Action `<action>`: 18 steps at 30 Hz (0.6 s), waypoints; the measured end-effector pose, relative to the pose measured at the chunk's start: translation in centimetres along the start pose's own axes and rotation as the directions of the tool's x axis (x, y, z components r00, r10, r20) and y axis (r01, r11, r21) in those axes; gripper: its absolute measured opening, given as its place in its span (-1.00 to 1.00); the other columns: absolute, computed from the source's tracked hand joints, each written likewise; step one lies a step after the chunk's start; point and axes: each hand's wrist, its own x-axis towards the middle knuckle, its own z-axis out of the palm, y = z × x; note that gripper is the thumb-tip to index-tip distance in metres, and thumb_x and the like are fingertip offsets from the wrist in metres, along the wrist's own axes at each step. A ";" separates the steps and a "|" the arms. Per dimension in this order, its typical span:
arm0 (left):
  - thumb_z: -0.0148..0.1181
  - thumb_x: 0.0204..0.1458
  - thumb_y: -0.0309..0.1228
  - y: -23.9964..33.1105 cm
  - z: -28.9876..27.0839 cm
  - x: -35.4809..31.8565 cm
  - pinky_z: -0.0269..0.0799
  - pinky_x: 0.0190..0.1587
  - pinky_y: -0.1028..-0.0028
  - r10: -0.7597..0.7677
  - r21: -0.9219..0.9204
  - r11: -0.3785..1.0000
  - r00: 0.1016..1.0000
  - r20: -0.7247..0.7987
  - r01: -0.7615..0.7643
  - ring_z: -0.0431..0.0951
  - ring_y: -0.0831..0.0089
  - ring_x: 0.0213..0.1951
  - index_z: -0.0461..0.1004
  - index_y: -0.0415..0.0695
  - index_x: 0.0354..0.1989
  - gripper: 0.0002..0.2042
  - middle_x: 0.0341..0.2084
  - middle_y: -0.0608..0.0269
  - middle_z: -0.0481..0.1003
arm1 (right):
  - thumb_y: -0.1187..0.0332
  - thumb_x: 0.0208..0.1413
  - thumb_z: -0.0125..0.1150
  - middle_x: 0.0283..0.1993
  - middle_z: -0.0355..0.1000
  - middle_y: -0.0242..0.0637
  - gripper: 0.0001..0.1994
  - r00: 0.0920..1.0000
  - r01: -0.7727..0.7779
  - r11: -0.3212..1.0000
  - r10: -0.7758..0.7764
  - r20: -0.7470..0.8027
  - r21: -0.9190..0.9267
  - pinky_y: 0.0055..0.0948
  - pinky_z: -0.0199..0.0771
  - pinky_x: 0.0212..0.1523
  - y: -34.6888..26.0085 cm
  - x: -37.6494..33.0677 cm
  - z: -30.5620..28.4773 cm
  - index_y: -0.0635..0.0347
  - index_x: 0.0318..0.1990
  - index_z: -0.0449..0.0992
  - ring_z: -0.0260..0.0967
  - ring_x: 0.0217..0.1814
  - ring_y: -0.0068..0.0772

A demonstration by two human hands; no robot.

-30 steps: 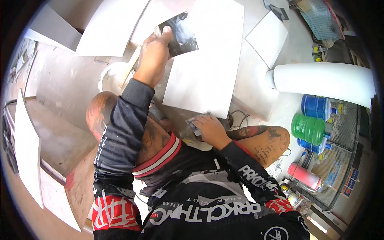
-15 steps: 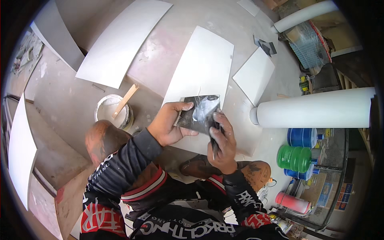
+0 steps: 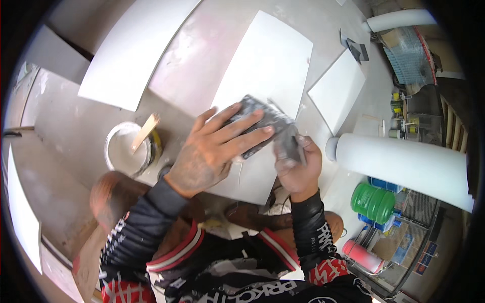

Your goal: Applying and smoothing white putty or surface compound onto white panels using a putty knife.

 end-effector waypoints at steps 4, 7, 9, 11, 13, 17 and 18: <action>0.13 -0.12 -0.57 -2.4 1.3 -2.7 0.17 0.24 -0.04 -0.229 0.198 0.966 0.913 0.337 0.169 0.35 0.08 0.21 0.47 0.10 0.10 -0.48 0.09 0.28 0.48 | 0.37 0.11 0.09 -0.10 0.43 -0.24 -0.70 0.940 0.291 0.900 -0.332 -0.075 -0.325 -0.25 0.57 -0.09 -11.0 7.8 -3.0 0.25 -0.01 0.40 0.45 -0.05 -0.31; 0.17 -0.13 -0.49 -2.0 1.0 -2.3 0.19 0.21 -0.03 -0.299 0.117 0.954 0.875 0.381 0.275 0.40 0.07 0.15 0.47 0.01 0.10 -0.51 0.02 0.25 0.52 | 0.38 0.11 0.06 -0.17 0.44 -0.32 -0.69 0.790 0.192 0.166 -0.610 0.053 -0.967 -0.34 0.50 -0.08 -19.1 17.6 -2.3 0.32 0.00 0.42 0.46 -0.08 -0.30; 0.20 -0.16 -0.51 -1.9 0.1 -1.1 0.23 0.18 0.00 -0.314 0.046 0.946 0.877 0.362 0.320 0.44 0.07 0.11 0.48 0.00 0.08 -0.50 0.00 0.23 0.53 | 0.36 0.12 0.05 -0.19 0.49 -0.28 -0.66 0.805 0.062 -0.328 -0.542 0.241 -0.943 -0.36 0.45 -0.08 -26.1 24.2 -3.1 0.36 0.01 0.43 0.47 -0.11 -0.24; 0.21 -0.18 -0.52 -2.2 -1.0 -0.1 0.25 0.17 0.01 -0.348 0.020 0.930 0.862 0.368 0.367 0.45 0.08 0.10 0.49 0.00 0.07 -0.49 0.00 0.23 0.53 | 0.34 0.11 0.03 -0.18 0.53 -0.12 -0.63 0.854 -0.018 -0.617 -0.419 0.309 -0.786 -0.31 0.43 -0.06 -29.0 29.9 -4.1 0.29 0.05 0.45 0.49 -0.11 -0.14; 0.23 -0.15 -0.52 -2.6 -1.7 0.8 0.27 0.15 0.02 -0.398 -0.019 0.899 0.834 0.383 0.438 0.47 0.09 0.08 0.49 0.01 0.07 -0.51 -0.01 0.23 0.53 | 0.34 0.10 0.02 -0.16 0.55 -0.02 -0.61 0.885 -0.073 -0.750 -0.353 0.305 -0.658 -0.27 0.44 -0.02 -30.0 33.9 -4.5 0.23 0.08 0.46 0.50 -0.10 -0.06; 0.23 -0.05 -0.44 -3.6 -1.1 1.7 0.29 0.16 0.05 -0.408 0.045 0.901 0.804 0.432 0.432 0.48 0.12 0.08 0.50 0.07 0.07 -0.58 0.00 0.25 0.53 | 0.37 0.08 -0.02 -0.07 0.49 0.09 -0.57 0.899 -0.177 -0.936 -0.279 0.337 -0.304 -0.15 0.39 0.10 -31.1 38.6 -6.0 0.11 0.14 0.43 0.43 0.00 0.11; 0.23 -0.05 -0.44 -3.8 -1.0 1.8 0.29 0.16 0.05 -0.408 0.042 0.900 0.803 0.435 0.435 0.48 0.12 0.08 0.50 0.07 0.07 -0.58 0.00 0.25 0.53 | 0.39 0.07 -0.02 -0.01 0.47 0.09 -0.56 0.894 -0.191 -0.937 -0.290 0.342 -0.294 -0.13 0.37 0.14 -31.1 39.2 -6.4 0.13 0.15 0.42 0.40 0.05 0.13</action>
